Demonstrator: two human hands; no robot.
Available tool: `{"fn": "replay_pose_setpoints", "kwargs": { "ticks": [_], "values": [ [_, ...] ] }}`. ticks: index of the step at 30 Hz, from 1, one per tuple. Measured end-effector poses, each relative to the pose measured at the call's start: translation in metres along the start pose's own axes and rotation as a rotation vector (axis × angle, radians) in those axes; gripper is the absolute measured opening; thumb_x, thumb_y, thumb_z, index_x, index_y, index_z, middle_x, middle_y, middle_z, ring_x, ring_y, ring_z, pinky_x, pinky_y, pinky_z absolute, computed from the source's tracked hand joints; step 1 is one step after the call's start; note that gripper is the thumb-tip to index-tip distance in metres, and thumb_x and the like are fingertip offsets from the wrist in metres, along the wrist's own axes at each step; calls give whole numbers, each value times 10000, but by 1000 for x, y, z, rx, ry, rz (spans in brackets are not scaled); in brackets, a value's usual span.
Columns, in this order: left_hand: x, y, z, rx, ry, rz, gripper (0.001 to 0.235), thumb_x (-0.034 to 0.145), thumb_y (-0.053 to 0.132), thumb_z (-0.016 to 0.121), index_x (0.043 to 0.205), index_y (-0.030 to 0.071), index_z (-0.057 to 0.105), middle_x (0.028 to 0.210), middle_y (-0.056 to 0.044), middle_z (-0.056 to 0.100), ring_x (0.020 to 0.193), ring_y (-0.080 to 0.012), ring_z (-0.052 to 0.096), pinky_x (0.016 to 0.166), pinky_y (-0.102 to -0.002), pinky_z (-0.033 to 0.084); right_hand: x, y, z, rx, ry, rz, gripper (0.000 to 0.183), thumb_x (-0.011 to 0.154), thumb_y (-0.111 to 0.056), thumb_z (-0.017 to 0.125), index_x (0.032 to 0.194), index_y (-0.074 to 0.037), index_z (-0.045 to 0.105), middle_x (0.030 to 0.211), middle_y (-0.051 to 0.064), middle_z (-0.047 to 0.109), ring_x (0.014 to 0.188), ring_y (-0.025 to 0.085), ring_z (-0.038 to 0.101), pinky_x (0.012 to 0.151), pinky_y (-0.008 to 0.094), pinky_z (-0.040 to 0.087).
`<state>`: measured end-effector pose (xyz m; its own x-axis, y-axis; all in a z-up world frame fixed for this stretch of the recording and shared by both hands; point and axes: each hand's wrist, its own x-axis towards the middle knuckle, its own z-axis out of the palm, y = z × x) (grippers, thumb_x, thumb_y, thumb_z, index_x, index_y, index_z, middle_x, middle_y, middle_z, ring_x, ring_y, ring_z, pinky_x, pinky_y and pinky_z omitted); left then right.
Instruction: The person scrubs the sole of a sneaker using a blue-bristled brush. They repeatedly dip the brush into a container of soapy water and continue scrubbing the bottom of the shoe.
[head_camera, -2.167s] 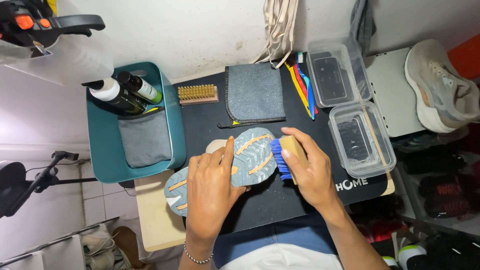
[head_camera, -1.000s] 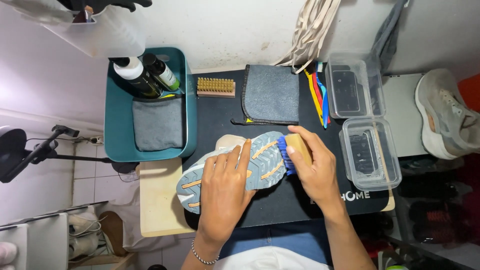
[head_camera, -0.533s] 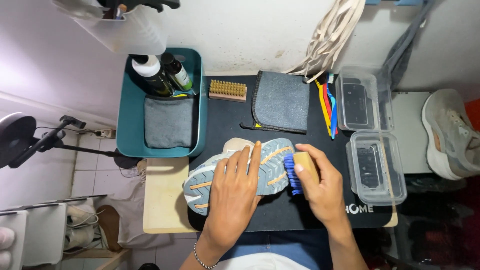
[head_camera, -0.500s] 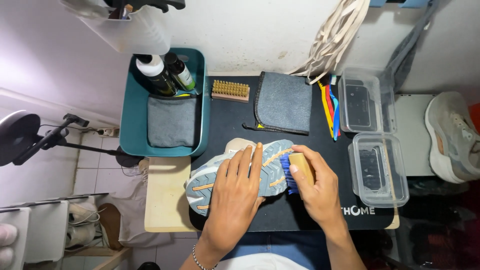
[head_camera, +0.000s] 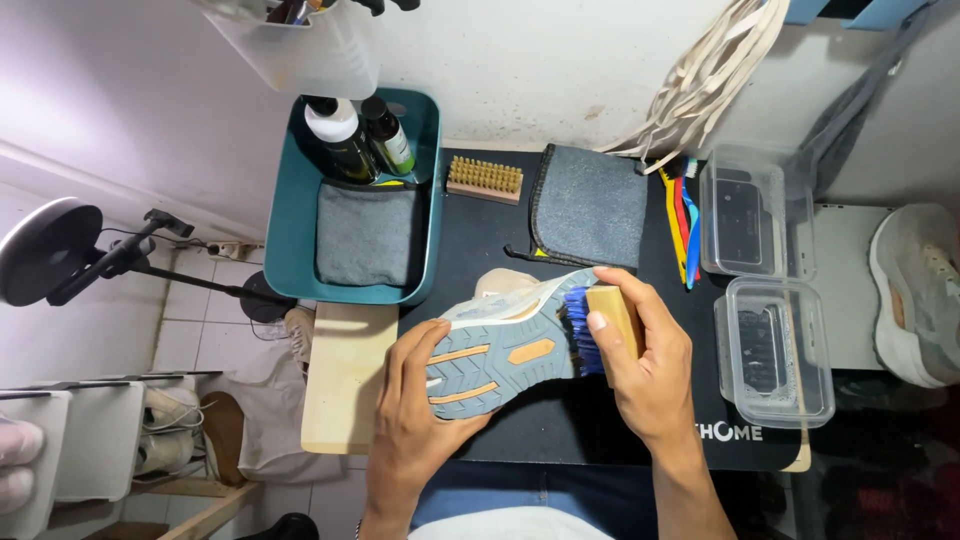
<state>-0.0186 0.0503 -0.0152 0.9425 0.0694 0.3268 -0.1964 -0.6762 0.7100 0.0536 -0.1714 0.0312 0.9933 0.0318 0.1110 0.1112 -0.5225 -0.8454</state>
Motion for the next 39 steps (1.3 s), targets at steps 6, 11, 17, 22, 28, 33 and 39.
{"fn": "replay_pose_setpoints", "kwargs": {
  "ticks": [6, 11, 17, 22, 28, 33, 39],
  "values": [
    [8, -1, 33, -86, 205, 76, 942, 661, 334, 1005, 1391, 32, 493, 1339, -152, 611, 1237, -290, 604, 1056, -385, 541, 2, -8, 14, -143, -48, -142, 363, 999, -280, 553, 1331, -154, 631, 1139, 83, 678, 1008, 224, 658, 864, 339, 494],
    [6, -4, 36, -101, 185, 110, 921, 677, 329, 1006, 1380, 49, 480, 1359, -151, 605, 1235, -297, 593, 1042, -387, 537, -20, 3, -8, -170, -130, 31, 371, 956, -309, 593, 1295, -180, 672, 1114, 38, 705, 1001, 183, 682, 862, 314, 492],
    [5, -1, 44, -107, 192, 148, 909, 709, 330, 997, 1384, 43, 461, 1364, -157, 602, 1251, -300, 593, 1074, -393, 519, -7, 4, -12, -54, 35, 61, 402, 957, -326, 561, 1305, -140, 642, 1209, 39, 691, 1021, 167, 647, 914, 292, 466],
    [2, 7, 51, -169, 186, 141, 877, 754, 258, 975, 1394, 17, 426, 1394, -202, 539, 1371, -425, 585, 1183, -480, 512, -2, -7, 12, -99, 3, -10, 359, 989, -334, 548, 1303, -171, 611, 1053, 65, 626, 926, 199, 613, 865, 328, 454],
    [4, 2, 51, -131, 170, 115, 927, 701, 284, 1003, 1392, 23, 443, 1362, -182, 572, 1290, -324, 618, 1109, -412, 550, -23, -5, -3, -157, -109, -79, 308, 976, -248, 590, 1260, -152, 658, 1168, 61, 690, 1071, 196, 679, 927, 326, 505],
    [4, 2, 52, -183, 180, 106, 946, 707, 258, 998, 1387, 36, 380, 1378, -204, 557, 1310, -337, 612, 1124, -403, 547, -12, -8, -9, -87, -107, -58, 339, 965, -290, 577, 1255, -127, 645, 1096, 53, 675, 947, 182, 663, 866, 300, 486],
    [10, 4, 54, -138, 263, 146, 836, 767, 344, 944, 1335, -4, 439, 1313, -192, 607, 1224, -334, 675, 1072, -405, 589, -7, -22, 31, -186, -28, -280, 310, 995, -222, 573, 1293, -145, 606, 1109, 92, 644, 991, 230, 642, 843, 347, 511]
  ]
}}
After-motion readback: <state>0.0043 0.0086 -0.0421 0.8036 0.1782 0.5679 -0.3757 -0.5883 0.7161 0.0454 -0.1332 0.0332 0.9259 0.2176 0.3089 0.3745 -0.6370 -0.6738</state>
